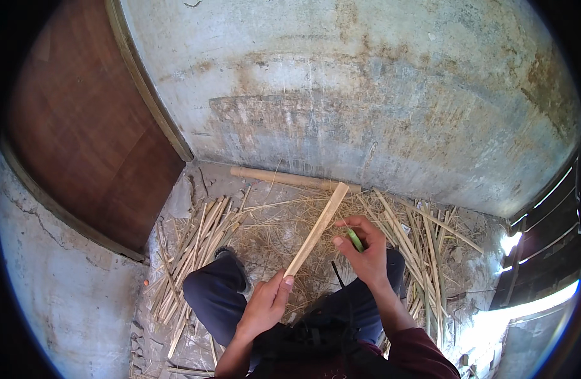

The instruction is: The person uses a knife to shave and smooth the surface of a long wooden rod while sitting in a workshop surrounded by wood scraps and shavings.

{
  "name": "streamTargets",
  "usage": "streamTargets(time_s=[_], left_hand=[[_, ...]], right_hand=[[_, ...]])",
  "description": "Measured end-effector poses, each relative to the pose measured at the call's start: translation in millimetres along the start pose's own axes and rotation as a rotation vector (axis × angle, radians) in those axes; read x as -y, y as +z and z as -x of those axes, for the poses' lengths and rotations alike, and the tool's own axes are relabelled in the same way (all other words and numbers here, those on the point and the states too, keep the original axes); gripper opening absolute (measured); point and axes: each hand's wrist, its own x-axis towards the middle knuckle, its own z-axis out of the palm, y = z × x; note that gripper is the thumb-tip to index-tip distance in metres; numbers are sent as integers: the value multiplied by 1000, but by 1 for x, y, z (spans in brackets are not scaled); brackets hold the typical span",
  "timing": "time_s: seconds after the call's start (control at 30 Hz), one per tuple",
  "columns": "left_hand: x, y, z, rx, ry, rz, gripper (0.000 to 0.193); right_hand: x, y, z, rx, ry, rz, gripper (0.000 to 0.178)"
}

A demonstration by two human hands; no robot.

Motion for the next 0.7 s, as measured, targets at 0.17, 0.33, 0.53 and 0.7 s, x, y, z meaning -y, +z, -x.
streamTargets(time_s=[0.17,0.33,0.53,0.7], left_hand=[[-5,6,1,-20,17,-75,26],[-8,6,1,-5,0,-100,26],[-4,9,1,-3,8,-118,27],[-8,10,2,25,-18,-77,29]], right_hand=[[-9,10,-1,-6,45,-52,15],[-16,11,-3,-39,40,-102,14],[-19,11,-3,-51,51,-108,13],[-26,7,-3,-23,-41,-44,9]])
